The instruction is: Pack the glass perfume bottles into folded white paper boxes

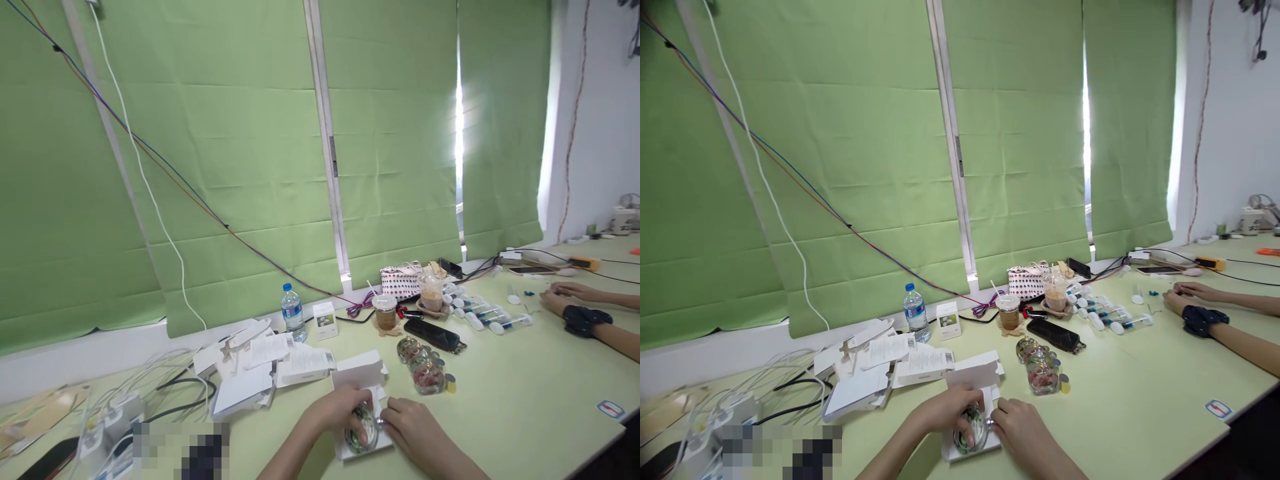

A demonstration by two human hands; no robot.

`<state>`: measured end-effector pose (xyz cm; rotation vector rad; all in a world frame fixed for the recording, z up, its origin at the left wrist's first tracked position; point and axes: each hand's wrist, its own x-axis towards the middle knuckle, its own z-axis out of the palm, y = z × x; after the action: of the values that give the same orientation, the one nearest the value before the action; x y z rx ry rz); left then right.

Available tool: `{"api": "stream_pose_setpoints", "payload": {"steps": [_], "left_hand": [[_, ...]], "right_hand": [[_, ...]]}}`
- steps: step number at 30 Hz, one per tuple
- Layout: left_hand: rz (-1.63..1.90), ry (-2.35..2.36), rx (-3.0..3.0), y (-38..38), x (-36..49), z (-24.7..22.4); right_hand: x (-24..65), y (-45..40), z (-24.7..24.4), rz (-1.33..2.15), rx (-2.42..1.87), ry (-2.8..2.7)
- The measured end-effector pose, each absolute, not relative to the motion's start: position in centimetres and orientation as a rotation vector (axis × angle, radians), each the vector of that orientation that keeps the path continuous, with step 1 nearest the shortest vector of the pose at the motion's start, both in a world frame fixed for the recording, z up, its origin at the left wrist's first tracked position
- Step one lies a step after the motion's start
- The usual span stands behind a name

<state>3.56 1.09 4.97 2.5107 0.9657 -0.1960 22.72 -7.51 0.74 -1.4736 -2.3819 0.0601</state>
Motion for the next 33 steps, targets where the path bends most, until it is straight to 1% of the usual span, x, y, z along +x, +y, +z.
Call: {"api": "stream_pose_setpoints", "payload": {"steps": [3,7,13,18,21,25,28,31,33], "left_hand": [[-0.207,0.929,2.529,1.0,4.4,5.3],[-0.167,0.895,2.570,0.3,5.2,6.3],[-0.068,0.866,2.656,-1.0,5.9,7.6],[-0.066,0.793,2.706,-1.2,7.8,7.9],[-0.108,0.680,2.724,-0.9,9.7,8.1],[-0.160,0.561,2.684,-0.4,12.5,7.8],[-0.187,0.537,2.577,0.6,13.2,7.1],[-0.106,0.573,2.399,2.2,11.6,6.6],[-0.007,0.610,2.337,3.1,10.0,6.7]], "right_hand": [[23.0,-8.2,0.6,0.167,-1.543,-2.239],[23.6,-8.4,0.7,0.268,-1.527,-2.135],[25.0,-8.2,1.2,0.255,-1.422,-2.169],[27.4,-9.2,1.4,0.067,-1.405,-2.233],[28.9,-10.1,1.1,-0.153,-1.351,-2.275],[30.8,-10.4,-0.7,-0.536,-1.221,-2.275],[33.0,-10.0,-2.3,-0.642,-1.160,-2.257],[36.2,-9.9,-2.7,-0.511,-1.227,-2.212],[37.9,-10.2,-2.3,-0.210,-1.352,-2.165]]}}
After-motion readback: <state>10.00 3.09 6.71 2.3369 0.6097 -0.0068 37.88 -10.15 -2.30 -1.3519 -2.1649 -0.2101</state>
